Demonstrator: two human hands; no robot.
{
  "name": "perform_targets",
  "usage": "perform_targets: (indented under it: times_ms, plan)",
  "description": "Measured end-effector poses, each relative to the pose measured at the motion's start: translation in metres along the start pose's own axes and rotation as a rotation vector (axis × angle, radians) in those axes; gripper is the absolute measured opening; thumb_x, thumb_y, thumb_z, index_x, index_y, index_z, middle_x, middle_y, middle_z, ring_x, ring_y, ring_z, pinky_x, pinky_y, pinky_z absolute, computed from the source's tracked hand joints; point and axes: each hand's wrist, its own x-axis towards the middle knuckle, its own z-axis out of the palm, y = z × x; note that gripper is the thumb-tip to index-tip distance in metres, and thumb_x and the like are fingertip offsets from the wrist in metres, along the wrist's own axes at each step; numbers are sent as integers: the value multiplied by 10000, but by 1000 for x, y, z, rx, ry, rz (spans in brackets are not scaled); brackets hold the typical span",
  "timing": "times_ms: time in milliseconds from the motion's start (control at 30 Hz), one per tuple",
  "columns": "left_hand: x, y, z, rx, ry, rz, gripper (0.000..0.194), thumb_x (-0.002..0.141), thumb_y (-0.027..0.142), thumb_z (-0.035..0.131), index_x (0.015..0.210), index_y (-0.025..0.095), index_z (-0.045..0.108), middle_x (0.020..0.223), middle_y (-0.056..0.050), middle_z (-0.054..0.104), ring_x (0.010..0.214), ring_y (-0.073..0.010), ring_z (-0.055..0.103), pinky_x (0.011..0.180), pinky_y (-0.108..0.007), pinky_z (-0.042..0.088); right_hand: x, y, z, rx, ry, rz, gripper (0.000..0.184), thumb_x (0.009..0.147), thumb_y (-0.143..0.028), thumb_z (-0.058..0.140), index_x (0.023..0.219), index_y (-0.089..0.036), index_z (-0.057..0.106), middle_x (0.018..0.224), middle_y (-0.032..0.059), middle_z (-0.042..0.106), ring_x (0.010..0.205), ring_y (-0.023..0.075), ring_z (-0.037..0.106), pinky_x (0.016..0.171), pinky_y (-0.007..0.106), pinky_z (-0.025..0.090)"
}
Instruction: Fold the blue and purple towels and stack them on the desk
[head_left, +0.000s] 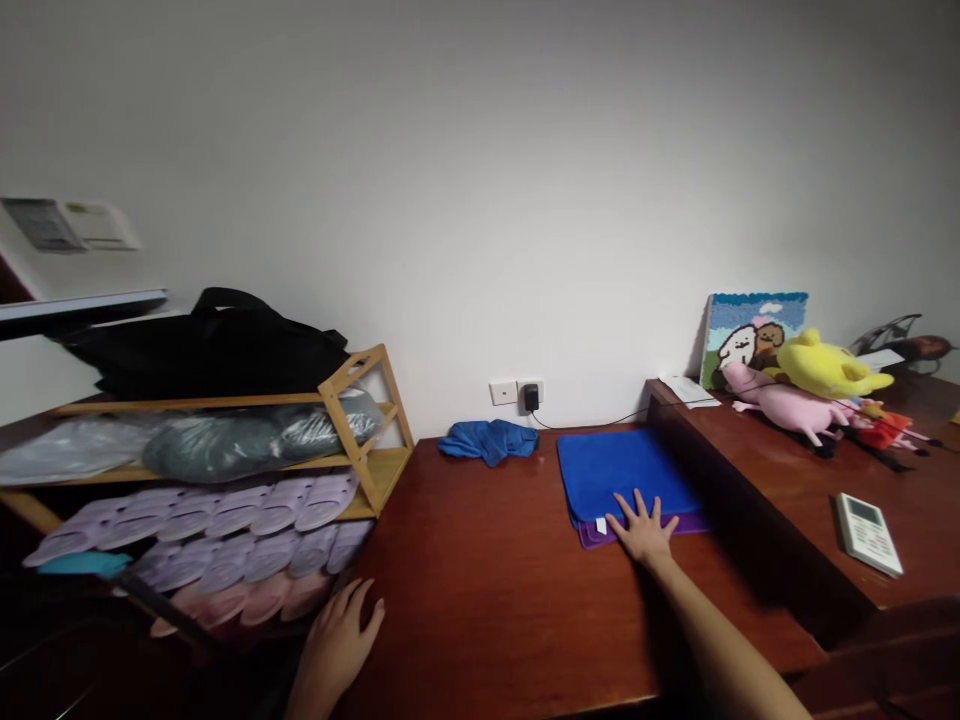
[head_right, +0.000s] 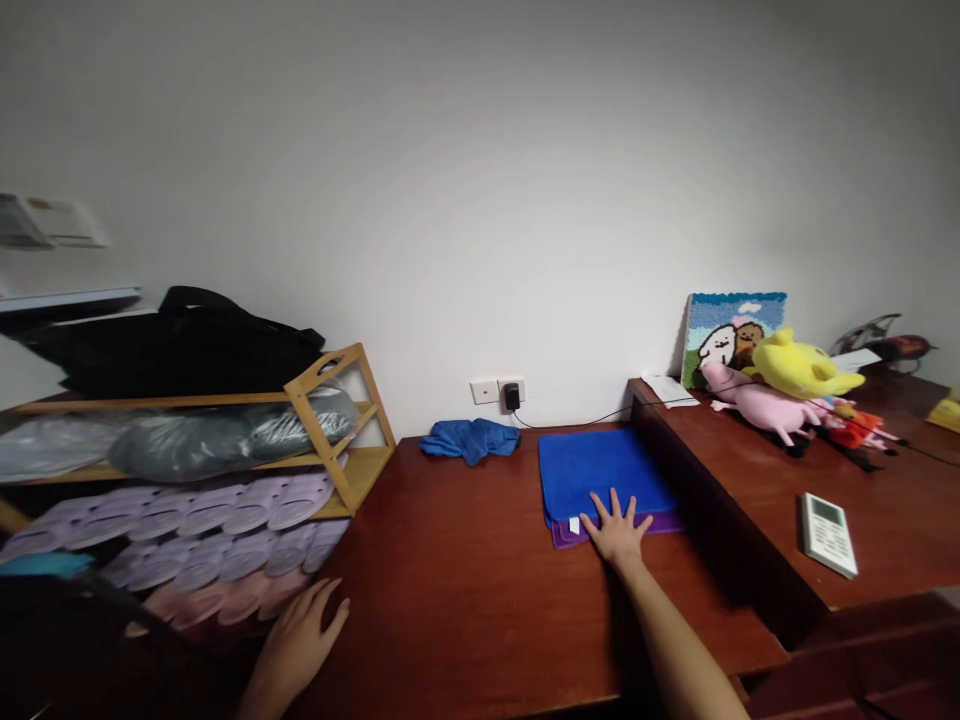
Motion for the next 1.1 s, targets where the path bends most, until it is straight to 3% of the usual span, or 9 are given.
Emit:
perform_targets:
  times_ms: [433,767,933,1033,1100]
  plan:
    - [-4,3,-1,17,12,-7,495,904,478,412,1167,170,696,1247,-151,719,1204,-322,644,1052,-463,493,43,6,1,8,-36,-4,721,927,-796,273,1582,-521,149,1720,-37,71,1536,458,10,1110,803,81]
    - [-8,7,-4,-5,24,-5,485,929,464,418,1173,153,699,1251,-161,711,1204,-328,630,1049,-468,487,58,12,-5,57,-131,-19,765,865,-835,314,1562,-526,251,1717,-24,102,1534,461,66,1089,817,113]
    - [-8,8,-6,-29,18,-20,458,927,451,434,1177,170,696,1246,-146,709,1197,-328,630,1033,-478,496,69,5,-33,43,-96,-45,712,865,-818,329,1399,-420,581,1623,73,377,1463,453,301,1063,785,185]
    - [-9,9,-7,-47,14,-32,446,924,436,441,1175,170,696,1243,-145,704,1196,-327,629,1021,-476,503,72,-18,-51,-6,-25,-32,645,920,-725,346,1232,-299,715,1426,157,583,1351,469,438,1024,786,215]
    - [-9,9,-8,-57,10,-43,432,921,427,448,1170,178,698,1233,-138,706,1187,-323,634,1009,-470,509,69,-45,-57,-20,77,-80,589,979,-596,336,1154,-212,746,1320,212,630,1290,465,485,1021,752,249]
